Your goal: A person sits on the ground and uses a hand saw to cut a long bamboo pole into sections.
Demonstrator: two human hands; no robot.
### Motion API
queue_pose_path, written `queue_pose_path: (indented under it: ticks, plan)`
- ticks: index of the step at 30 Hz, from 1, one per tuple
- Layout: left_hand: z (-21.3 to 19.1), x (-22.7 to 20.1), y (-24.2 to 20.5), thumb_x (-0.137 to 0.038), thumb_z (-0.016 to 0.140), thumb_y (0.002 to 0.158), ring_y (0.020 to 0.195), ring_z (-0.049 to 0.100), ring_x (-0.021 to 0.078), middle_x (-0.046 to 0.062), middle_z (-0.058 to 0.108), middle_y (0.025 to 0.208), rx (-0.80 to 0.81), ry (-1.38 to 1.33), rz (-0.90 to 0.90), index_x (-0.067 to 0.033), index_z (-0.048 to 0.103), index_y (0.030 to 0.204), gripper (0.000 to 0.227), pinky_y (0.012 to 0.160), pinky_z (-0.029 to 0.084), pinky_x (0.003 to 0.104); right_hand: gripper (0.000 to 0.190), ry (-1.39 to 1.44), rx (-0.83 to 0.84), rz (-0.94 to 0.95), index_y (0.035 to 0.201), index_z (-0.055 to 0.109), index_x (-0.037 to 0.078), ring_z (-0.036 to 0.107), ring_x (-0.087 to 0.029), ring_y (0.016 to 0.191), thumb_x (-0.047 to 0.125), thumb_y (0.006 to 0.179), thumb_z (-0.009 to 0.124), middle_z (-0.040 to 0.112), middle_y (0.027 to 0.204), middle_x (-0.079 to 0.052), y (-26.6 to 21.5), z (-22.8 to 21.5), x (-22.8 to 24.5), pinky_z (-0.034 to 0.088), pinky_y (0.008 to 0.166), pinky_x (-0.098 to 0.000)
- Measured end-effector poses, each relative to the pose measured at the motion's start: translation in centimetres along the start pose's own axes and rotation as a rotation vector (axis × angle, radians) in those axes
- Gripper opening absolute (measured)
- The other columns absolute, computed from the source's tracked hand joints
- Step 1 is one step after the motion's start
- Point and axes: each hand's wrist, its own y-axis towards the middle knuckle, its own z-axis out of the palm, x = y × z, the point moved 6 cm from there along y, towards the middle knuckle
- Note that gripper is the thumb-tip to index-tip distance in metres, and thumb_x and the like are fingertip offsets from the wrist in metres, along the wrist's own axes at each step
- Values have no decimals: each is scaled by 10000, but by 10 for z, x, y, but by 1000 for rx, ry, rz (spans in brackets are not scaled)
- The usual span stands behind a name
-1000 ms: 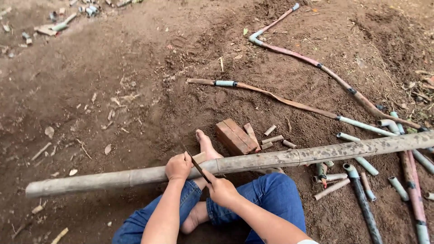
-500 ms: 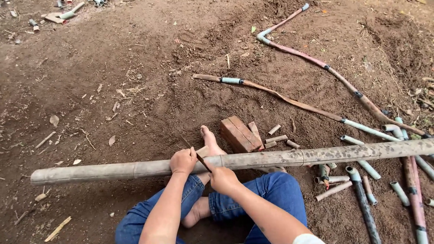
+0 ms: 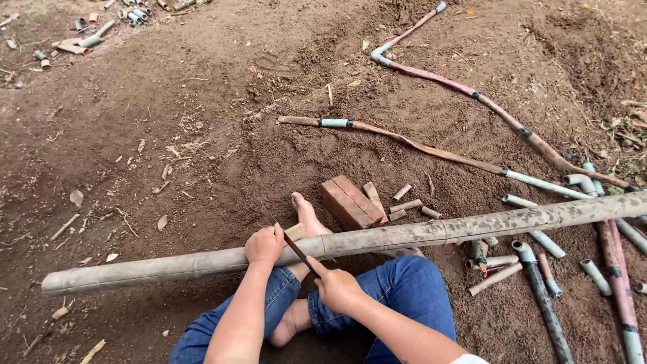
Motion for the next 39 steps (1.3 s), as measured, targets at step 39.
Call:
queue_pose_path:
  ticks: [39]
  plan:
    - [-11, 19, 5, -486, 422, 1082, 781, 720, 379, 83, 810, 898, -20, -104, -194, -152, 805, 882, 546, 716, 565, 477, 601, 584, -62, 70, 1603, 467, 121, 768, -228, 919, 101, 1006, 538, 792, 1255, -145, -15, 22, 4, 609, 834, -328]
